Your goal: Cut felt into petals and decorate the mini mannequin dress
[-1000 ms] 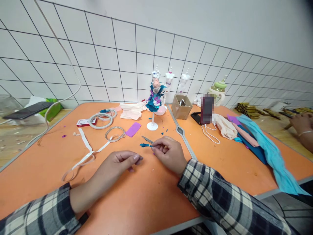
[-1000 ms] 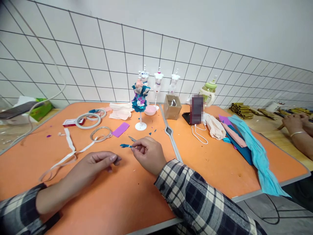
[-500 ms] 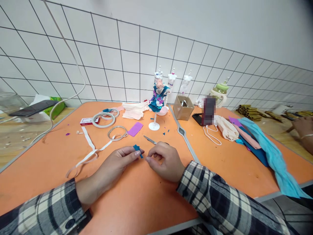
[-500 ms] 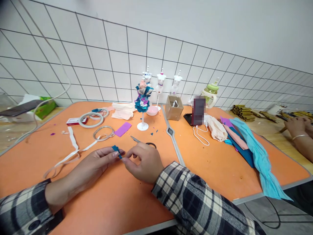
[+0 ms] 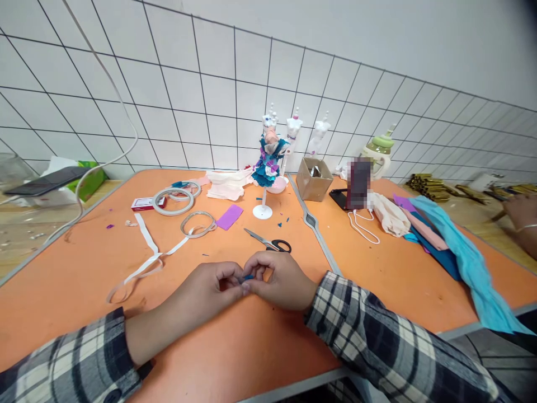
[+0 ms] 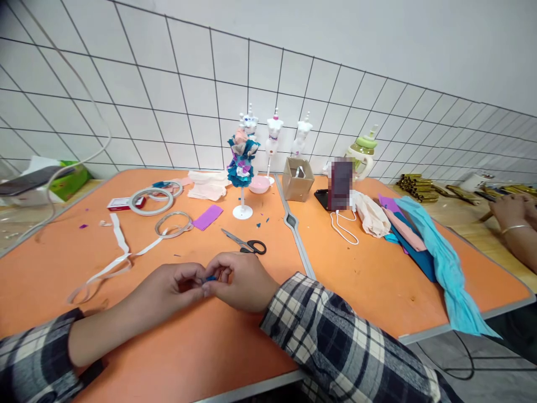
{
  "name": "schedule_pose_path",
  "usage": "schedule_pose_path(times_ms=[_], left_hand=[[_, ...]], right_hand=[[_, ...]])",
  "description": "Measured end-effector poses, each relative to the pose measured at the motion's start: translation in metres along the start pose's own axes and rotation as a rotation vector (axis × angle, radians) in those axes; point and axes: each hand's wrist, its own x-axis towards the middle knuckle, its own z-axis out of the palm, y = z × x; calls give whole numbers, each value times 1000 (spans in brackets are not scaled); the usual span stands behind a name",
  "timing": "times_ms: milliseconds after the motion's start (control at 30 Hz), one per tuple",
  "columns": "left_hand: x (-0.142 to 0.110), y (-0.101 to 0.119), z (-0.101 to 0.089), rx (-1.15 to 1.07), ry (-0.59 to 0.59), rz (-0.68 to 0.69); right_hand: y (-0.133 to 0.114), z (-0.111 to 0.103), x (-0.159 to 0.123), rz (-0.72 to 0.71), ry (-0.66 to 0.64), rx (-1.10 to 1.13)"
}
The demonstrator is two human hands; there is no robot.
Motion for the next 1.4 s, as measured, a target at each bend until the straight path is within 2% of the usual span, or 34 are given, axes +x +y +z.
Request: schedule_pose_path(times_ms=[133, 300, 533, 600, 700, 767, 867, 1033, 1133, 1200, 1333, 1400], left_hand=[[1, -1, -5, 59, 52, 109], [2, -1, -10, -36, 124, 152], [2, -1, -11, -15, 112, 168], [3, -1, -12, -53, 134, 122], [4, -1, -15, -149, 165, 29], [6, -1, -19, -199, 180, -4], [9, -2, -25, -227, 207, -1], [11, -7, -29, -162, 239, -5], [10, -8, -28, -150, 285, -10], [10, -9, -27, -285, 314, -16], [13, -11, -29, -921, 282, -66], [14, -12, -32, -1158, 243, -105]], right_hand=[[0, -3, 2, 85, 59, 66], [2, -4, 4, 142, 131, 183], [6, -2, 4, 138, 109, 71], [6, -10, 4, 72, 132, -60], [7, -30, 7, -11, 140, -468], [10, -43, 9, 57, 39, -742], [13, -53, 9, 171, -119, -946], [1, -46, 4, 301, -187, -1174], [-8, -40, 2, 381, -179, -1256], [-8, -37, 2, 409, -146, -1270], [-2, -37, 1, 403, -91, -1207], [0, -39, 1, 360, -62, -1095]])
